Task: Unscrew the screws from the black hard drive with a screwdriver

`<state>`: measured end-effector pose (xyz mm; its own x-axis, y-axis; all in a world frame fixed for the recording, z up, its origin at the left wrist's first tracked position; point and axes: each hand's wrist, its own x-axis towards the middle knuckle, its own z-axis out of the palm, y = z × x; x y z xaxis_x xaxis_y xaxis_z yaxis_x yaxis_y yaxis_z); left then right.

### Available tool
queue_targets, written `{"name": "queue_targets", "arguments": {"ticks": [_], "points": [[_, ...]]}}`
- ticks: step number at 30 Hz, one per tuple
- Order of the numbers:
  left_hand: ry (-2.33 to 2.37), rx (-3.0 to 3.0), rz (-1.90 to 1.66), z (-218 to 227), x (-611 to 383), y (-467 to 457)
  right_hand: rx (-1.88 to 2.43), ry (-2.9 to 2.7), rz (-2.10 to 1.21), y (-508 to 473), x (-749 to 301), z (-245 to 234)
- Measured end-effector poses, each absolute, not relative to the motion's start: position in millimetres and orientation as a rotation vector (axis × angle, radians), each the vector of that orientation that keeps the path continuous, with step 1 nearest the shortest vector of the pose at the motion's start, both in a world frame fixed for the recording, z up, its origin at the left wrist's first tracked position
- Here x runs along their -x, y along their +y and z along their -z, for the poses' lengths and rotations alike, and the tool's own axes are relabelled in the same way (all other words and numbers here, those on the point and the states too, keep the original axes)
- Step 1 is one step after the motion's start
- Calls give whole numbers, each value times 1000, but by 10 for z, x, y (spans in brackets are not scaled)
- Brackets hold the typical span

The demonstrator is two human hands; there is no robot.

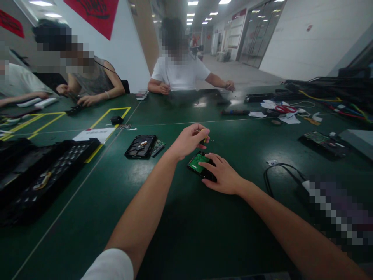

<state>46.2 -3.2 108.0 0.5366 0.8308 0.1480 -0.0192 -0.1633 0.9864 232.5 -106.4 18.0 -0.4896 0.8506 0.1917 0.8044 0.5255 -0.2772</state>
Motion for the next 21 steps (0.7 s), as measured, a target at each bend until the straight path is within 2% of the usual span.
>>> {"name": "queue_targets", "arguments": {"ticks": [8,21], "points": [[647,-1455,-826,-1115,-459,-57,1360,-2467,-198,-1065,-2321,-178],[773,-1602,-896,-1075,-460,-15,1360,-2470,-189,-1062,-2336,-171]]}}
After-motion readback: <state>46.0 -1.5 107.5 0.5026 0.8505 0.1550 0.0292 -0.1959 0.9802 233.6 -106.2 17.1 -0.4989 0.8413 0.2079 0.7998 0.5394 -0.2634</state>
